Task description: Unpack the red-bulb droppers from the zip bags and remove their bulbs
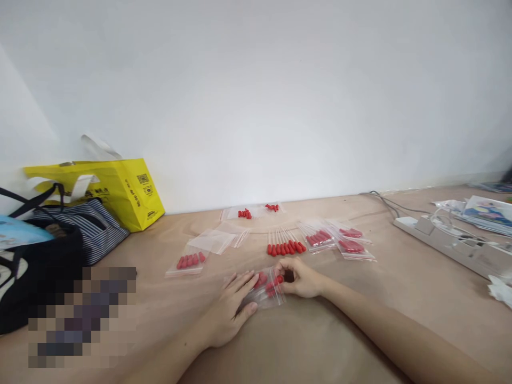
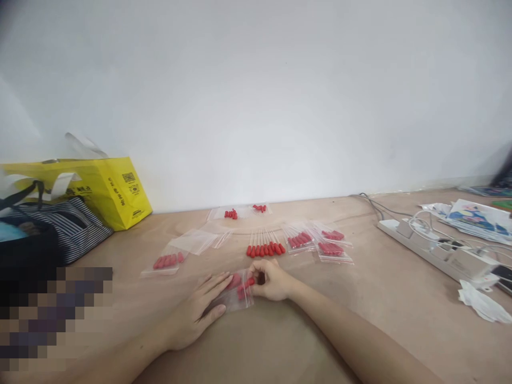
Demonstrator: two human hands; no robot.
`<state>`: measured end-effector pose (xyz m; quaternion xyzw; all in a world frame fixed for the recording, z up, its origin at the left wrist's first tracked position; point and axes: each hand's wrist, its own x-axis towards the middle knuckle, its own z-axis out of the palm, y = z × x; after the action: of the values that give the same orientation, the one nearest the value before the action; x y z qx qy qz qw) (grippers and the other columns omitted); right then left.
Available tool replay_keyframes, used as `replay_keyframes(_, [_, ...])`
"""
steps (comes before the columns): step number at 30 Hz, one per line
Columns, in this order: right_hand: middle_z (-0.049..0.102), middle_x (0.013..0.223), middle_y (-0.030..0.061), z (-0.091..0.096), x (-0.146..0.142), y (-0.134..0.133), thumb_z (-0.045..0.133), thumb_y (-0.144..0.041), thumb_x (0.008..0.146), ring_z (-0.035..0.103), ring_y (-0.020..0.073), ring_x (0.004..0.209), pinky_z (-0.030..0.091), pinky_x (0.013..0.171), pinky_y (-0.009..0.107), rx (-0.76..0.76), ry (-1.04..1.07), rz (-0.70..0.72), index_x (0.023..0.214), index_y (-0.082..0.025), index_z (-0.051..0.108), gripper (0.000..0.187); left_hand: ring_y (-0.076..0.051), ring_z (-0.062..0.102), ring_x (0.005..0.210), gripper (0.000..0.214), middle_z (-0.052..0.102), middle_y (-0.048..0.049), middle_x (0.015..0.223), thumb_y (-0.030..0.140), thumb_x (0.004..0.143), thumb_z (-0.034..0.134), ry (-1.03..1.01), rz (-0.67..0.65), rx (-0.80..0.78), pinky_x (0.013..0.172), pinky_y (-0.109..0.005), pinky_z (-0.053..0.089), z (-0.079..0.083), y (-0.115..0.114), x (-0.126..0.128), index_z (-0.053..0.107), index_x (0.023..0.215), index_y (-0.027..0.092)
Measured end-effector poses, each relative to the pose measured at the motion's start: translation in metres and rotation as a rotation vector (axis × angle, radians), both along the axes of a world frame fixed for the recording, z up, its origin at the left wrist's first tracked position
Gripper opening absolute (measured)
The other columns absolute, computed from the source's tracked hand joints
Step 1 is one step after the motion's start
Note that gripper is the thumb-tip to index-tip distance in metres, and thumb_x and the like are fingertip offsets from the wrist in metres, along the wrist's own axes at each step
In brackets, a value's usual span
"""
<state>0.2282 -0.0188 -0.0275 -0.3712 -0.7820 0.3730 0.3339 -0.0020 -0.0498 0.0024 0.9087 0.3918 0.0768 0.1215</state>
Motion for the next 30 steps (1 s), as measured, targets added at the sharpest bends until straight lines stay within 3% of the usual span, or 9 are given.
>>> replay_keyframes(6, [0.057, 0.076, -0.0008, 0.012, 0.01, -0.006, 0.068, -0.034, 0.063, 0.051, 0.0139, 0.074, 0.036, 0.073, 0.03, 0.22, -0.214, -0.041, 0.084, -0.019, 0.058, 0.028, -0.021, 0.025, 0.127, 0.05, 0.028, -0.0058, 0.139, 0.037, 0.087, 0.034, -0.008, -0.013, 0.001, 0.104, -0.049, 0.019, 0.001, 0.001, 0.001, 0.024, 0.133, 0.022])
replay_keyframes(11, [0.058, 0.077, -0.0015, 0.013, -0.001, -0.007, 0.07, -0.038, 0.062, 0.051, 0.0147, 0.077, 0.033, 0.075, 0.03, 0.297, -0.341, -0.063, 0.079, -0.019, 0.058, 0.028, -0.021, 0.023, 0.128, 0.051, 0.026, -0.006, 0.14, 0.037, 0.087, 0.034, 0.017, -0.003, -0.029, 0.105, -0.049, 0.017, 0.002, 0.0, 0.001, 0.022, 0.134, 0.021])
replay_keyframes(15, [0.057, 0.068, -0.0031, 0.014, 0.007, -0.003, 0.07, -0.035, 0.061, 0.049, 0.0108, 0.065, 0.035, 0.067, 0.026, 0.244, -0.309, -0.019, 0.072, -0.017, 0.055, 0.026, -0.021, 0.022, 0.128, 0.05, 0.026, -0.0043, 0.14, 0.039, 0.087, 0.033, 0.014, 0.017, -0.044, 0.105, -0.047, 0.016, 0.004, -0.001, 0.001, 0.024, 0.134, 0.022])
replay_keyframes(19, [0.055, 0.065, -0.0028, 0.012, 0.023, 0.0, 0.066, -0.035, 0.065, 0.046, 0.0083, 0.057, 0.036, 0.055, 0.021, 0.07, -0.161, 0.028, 0.071, -0.015, 0.055, 0.023, -0.02, 0.022, 0.128, 0.052, 0.026, -0.0048, 0.14, 0.04, 0.087, 0.031, 0.04, 0.041, -0.054, 0.106, -0.045, 0.016, 0.005, 0.0, -0.002, 0.022, 0.134, 0.021])
replay_keyframes(23, [0.054, 0.068, -0.0019, 0.007, 0.033, 0.003, 0.065, -0.037, 0.067, 0.047, 0.0088, 0.059, 0.038, 0.055, 0.021, -0.076, 0.007, 0.003, 0.078, -0.016, 0.055, 0.026, -0.02, 0.022, 0.128, 0.052, 0.026, -0.0043, 0.14, 0.041, 0.087, 0.031, 0.035, 0.054, -0.045, 0.106, -0.045, 0.016, 0.004, 0.002, -0.007, 0.022, 0.135, 0.021])
replay_keyframes(30, [0.057, 0.069, -0.0016, 0.005, 0.04, 0.005, 0.069, -0.035, 0.063, 0.048, 0.0086, 0.059, 0.038, 0.054, 0.021, -0.03, -0.04, 0.016, 0.081, -0.017, 0.058, 0.028, -0.021, 0.025, 0.127, 0.051, 0.029, -0.0037, 0.139, 0.042, 0.087, 0.032, -0.013, 0.06, -0.014, 0.104, -0.045, 0.022, -0.002, 0.006, -0.014, 0.023, 0.134, 0.024])
